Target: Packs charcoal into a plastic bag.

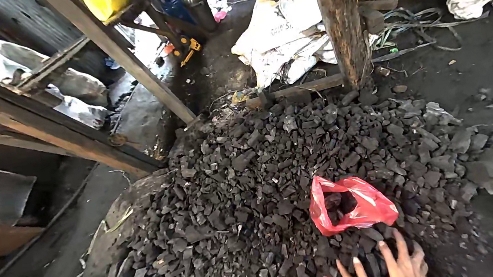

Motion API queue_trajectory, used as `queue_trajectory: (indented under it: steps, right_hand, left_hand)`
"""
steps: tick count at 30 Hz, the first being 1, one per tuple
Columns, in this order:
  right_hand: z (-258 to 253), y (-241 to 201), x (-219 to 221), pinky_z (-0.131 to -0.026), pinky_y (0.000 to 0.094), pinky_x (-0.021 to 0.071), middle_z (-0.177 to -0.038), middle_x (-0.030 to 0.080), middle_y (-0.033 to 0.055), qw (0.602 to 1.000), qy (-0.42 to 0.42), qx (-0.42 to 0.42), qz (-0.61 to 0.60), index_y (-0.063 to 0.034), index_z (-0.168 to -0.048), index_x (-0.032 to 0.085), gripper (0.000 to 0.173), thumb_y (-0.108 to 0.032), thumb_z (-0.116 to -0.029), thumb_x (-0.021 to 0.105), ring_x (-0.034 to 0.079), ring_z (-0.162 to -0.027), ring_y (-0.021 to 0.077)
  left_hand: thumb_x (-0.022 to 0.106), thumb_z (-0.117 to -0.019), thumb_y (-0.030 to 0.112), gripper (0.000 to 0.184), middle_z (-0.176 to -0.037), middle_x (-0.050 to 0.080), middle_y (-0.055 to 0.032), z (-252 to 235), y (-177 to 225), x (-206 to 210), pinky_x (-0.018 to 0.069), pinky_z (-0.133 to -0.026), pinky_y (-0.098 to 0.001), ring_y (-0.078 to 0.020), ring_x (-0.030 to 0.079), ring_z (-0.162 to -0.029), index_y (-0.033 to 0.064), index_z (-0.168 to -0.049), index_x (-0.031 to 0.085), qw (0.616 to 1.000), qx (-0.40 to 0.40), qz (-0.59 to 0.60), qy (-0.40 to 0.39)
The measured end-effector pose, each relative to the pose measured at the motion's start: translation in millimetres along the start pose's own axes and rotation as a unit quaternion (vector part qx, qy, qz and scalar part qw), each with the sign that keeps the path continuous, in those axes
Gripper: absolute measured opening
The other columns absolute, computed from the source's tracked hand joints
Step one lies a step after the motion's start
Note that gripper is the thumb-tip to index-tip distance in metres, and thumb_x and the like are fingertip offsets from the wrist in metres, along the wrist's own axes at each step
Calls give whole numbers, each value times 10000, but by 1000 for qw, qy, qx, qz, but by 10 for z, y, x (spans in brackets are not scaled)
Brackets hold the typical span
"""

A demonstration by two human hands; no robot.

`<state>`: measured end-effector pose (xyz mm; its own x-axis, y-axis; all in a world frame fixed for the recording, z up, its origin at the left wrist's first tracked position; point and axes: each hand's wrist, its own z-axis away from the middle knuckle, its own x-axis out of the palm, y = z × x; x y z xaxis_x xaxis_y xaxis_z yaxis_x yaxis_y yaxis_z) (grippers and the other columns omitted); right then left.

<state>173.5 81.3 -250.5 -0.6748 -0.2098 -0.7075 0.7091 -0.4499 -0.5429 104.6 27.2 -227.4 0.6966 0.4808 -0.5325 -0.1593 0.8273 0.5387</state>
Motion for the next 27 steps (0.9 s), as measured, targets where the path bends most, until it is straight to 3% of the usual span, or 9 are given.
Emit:
queue_trajectory:
  steps: [4,6,9,13,17,20,23,25,27]
  right_hand:
    - [124,-116,84,-1145,684,287,-1588,312,343,996,-35,-65,-43,-130,-1471,567,550,-424,-1007,536,346,-1414,583]
    - [148,-199,92,-1131,657,330,-1542,405,308,990,-52,-70,-107,-123,-1396,637,503,-417,-998,549,415,-1390,519]
    - [244,-264,25,-1133,609,355,-1499,484,247,970,-99,-70,-211,-105,-1378,648,490,-400,-997,560,459,-1393,399]
    - [225,-286,-79,-1136,447,397,-1427,540,223,931,-173,-67,-315,-34,-1363,623,463,-307,-992,576,505,-1343,279]
    - [384,-529,-234,-1057,316,470,-1333,609,152,889,-211,-115,-389,34,-1320,599,399,-183,-994,521,577,-1224,132]
    - [497,-809,-354,-1095,295,444,-1360,594,156,854,-202,-208,-432,70,-1311,594,442,-197,-967,521,549,-1269,117]
    - [383,-1072,-452,-1088,273,460,-1333,635,118,820,-156,-300,-463,85,-1290,606,566,-391,-987,557,571,-1252,77]
    - [209,-1215,-488,-1045,275,494,-1302,649,108,824,-140,-288,-468,83,-1288,597,586,-406,-968,563,600,-1200,82]
    - [-37,-1292,-442,-1000,288,515,-1276,651,103,856,-146,-217,-446,46,-1295,602,512,-331,-955,541,614,-1162,104]
  left_hand:
    - [401,-1097,453,573,-1676,114,-272,17,527,-94,259,-1125,-697,-566,249,-1462,131,-1570,405,996,-40,17,-75]
    - [403,-1108,393,536,-1643,245,-270,-65,531,-154,220,-1168,-674,-502,263,-1486,79,-1540,445,990,-42,95,-92]
    - [417,-1110,324,526,-1561,390,-293,-134,397,-246,257,-1207,-563,-418,345,-1470,-52,-1473,477,969,-19,217,-120]
    - [357,-1125,298,520,-1591,376,-239,16,469,-452,268,-1213,-513,-333,347,-1486,-44,-1513,413,948,-16,271,-165]
    - [328,-1111,242,465,-1486,477,-274,165,556,-699,330,-1157,-526,-362,433,-1396,-50,-1399,545,957,78,243,-135]
    - [334,-1073,247,480,-1494,440,-315,305,733,-902,298,-1178,-554,-422,390,-1416,-32,-1392,560,953,164,237,-96]
    - [376,-1058,281,476,-1534,386,-302,424,1081,-1003,310,-1172,-516,-384,371,-1432,8,-1392,577,938,216,255,-90]
    - [409,-1042,307,464,-1513,440,-249,287,1270,-911,353,-1147,-497,-330,420,-1405,47,-1369,611,934,225,258,-108]
    - [417,-1077,300,444,-1465,505,-214,19,1431,-749,388,-1121,-492,-301,476,-1356,30,-1381,595,935,173,270,-148]
